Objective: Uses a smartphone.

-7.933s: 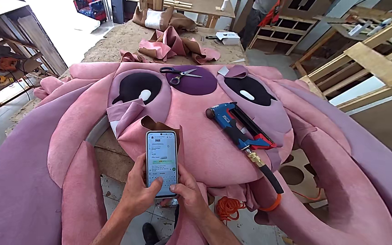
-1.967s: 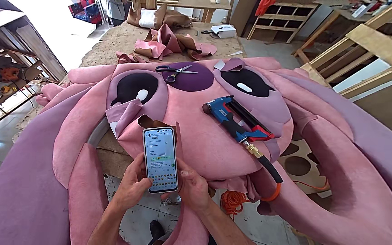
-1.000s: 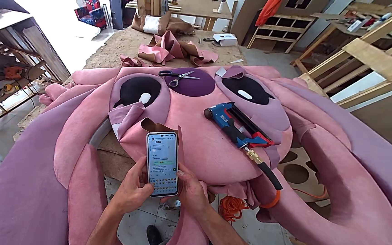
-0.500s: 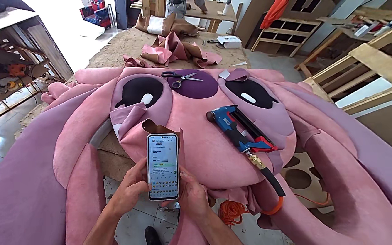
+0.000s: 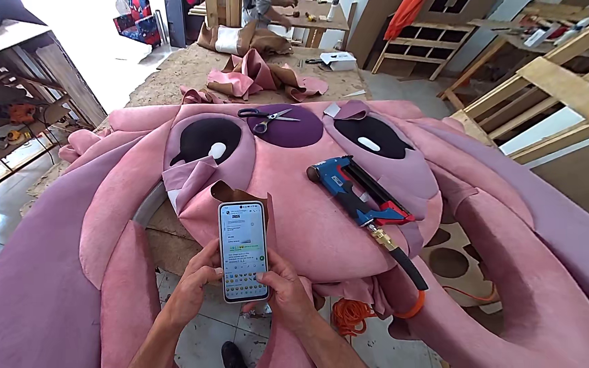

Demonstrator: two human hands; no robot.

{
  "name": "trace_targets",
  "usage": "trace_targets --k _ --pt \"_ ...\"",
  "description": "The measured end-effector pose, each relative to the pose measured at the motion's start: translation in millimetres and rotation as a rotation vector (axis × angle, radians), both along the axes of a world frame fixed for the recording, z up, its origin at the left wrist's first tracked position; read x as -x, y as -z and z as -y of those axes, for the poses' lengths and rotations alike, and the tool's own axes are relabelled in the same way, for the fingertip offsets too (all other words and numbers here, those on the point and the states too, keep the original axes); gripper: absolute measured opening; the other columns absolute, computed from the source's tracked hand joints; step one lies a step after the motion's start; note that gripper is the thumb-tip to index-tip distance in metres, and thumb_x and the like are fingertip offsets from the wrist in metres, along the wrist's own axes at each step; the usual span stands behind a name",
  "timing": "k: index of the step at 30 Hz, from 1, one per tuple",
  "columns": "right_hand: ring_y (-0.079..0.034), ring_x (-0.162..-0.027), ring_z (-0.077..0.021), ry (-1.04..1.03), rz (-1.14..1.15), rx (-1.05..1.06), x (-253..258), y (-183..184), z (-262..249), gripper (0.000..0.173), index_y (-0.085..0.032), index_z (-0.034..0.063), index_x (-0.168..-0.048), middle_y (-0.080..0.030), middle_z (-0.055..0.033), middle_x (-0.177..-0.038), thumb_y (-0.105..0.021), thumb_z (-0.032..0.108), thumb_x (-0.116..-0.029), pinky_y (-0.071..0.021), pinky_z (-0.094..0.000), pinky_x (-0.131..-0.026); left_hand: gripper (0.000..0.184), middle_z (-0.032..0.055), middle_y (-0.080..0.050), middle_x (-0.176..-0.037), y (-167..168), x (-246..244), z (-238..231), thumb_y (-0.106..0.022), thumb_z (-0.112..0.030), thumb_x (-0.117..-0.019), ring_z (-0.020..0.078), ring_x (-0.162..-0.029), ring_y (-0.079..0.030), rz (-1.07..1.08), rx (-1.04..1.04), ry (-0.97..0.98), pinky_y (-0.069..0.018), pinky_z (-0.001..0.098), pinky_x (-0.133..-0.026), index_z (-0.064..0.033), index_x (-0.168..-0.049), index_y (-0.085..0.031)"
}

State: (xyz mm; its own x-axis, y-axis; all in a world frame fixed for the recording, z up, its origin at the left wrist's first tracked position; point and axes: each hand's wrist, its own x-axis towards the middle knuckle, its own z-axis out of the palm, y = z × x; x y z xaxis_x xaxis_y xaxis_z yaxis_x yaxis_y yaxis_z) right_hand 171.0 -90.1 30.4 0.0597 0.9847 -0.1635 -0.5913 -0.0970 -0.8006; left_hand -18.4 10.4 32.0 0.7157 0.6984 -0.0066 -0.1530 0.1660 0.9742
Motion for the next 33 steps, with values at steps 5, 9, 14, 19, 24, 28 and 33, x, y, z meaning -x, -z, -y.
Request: trace_targets --k 5,9,14,19,24,28,33 --pt "-0.076 -0.088 -0.0322 0.014 -0.009 -0.025 0.3 1.1 -0.5 0.034 -0.058 0.0041 -0.133 -0.071 -0.0232 -0.111 -0.041 0.013 -0.1052 -0.0651 -0.0456 -0.061 0.057 0.0123 -0.072 -0.117 -0.6 0.1 0.4 -0.045 -0.016 -0.0876 0.0177 -0.103 -0.07 -0.002 0.003 0.0 -0.0578 0.0337 -0.089 -0.0102 -0.143 -0.054" --pt "-0.075 -0.092 -0.0329 -0.011 -0.058 -0.077 -2.5 5.2 0.7 0.038 -0.058 0.0069 -0.135 -0.07 -0.024 -0.114 -0.042 0.024 -0.1056 -0.0646 -0.0456 -0.061 0.056 0.0119 -0.072 -0.119 0.7 -0.3 0.4 -0.045 -0.021 -0.09 0.0177 -0.103 -0.07 0.019 0.001 0.006 -0.0578 0.0334 -0.089 -0.0106 -0.144 -0.054" --pt "-0.074 -0.095 -0.0339 -0.005 -0.07 -0.052 -2.2 3.5 1.3 0.044 -0.056 0.0064 -0.137 -0.07 -0.0238 -0.116 -0.038 0.031 -0.105 -0.0642 -0.046 -0.061 0.053 0.0113 -0.071 -0.119 3.4 0.2 0.3 -0.045 -0.039 -0.1 0.0168 -0.1 -0.071 0.063 -0.022 0.019 -0.0589 0.033 -0.087 -0.0109 -0.143 -0.054" --pt "-0.074 -0.096 -0.0332 -0.006 -0.08 -0.052 -2.1 4.9 1.5 0.047 -0.057 0.0059 -0.135 -0.07 -0.0234 -0.116 -0.037 0.036 -0.1048 -0.0641 -0.0455 -0.062 0.058 0.0146 -0.072 -0.116 -2.5 -7.5 7.3 -0.06 -0.017 -0.0856 0.024 -0.103 -0.072 -0.022 -0.052 -0.037 -0.0608 0.0397 -0.089 -0.0051 -0.142 -0.049" --pt "-0.074 -0.096 -0.0332 -0.018 -0.073 -0.071 -2.1 6.4 0.2 0.047 -0.056 0.0061 -0.137 -0.07 -0.0237 -0.116 -0.036 0.035 -0.1053 -0.0642 -0.0458 -0.064 0.066 0.0103 -0.074 -0.111 0.2 -15.0 15.3 -0.072 -0.021 -0.0824 0.0235 -0.096 -0.075 -0.114 -0.132 -0.141 -0.0646 0.0386 -0.081 -0.0078 -0.142 -0.047" --pt "-0.075 -0.095 -0.0325 -0.012 -0.061 -0.056 -2.0 5.6 0.3 0.048 -0.056 0.0057 -0.137 -0.07 -0.0234 -0.115 -0.035 0.033 -0.1047 -0.0642 -0.0444 -0.064 0.065 0.01 -0.075 -0.11 0.0 -13.9 14.8 -0.071 -0.02 -0.0829 0.0228 -0.095 -0.075 -0.122 -0.139 -0.135 -0.0644 0.0372 -0.08 -0.0092 -0.143 -0.047" --pt "-0.074 -0.096 -0.0327 -0.024 -0.073 -0.057 -2.5 5.9 0.6 0.048 -0.055 0.0066 -0.138 -0.07 -0.0236 -0.117 -0.034 0.034 -0.1054 -0.0643 -0.0447 -0.065 0.064 0.0103 -0.075 -0.11 -0.6 -14.0 15.6 -0.069 -0.018 -0.0828 0.0227 -0.095 -0.075 -0.138 -0.135 -0.139 -0.0644 0.0372 -0.08 -0.0094 -0.143 -0.047"
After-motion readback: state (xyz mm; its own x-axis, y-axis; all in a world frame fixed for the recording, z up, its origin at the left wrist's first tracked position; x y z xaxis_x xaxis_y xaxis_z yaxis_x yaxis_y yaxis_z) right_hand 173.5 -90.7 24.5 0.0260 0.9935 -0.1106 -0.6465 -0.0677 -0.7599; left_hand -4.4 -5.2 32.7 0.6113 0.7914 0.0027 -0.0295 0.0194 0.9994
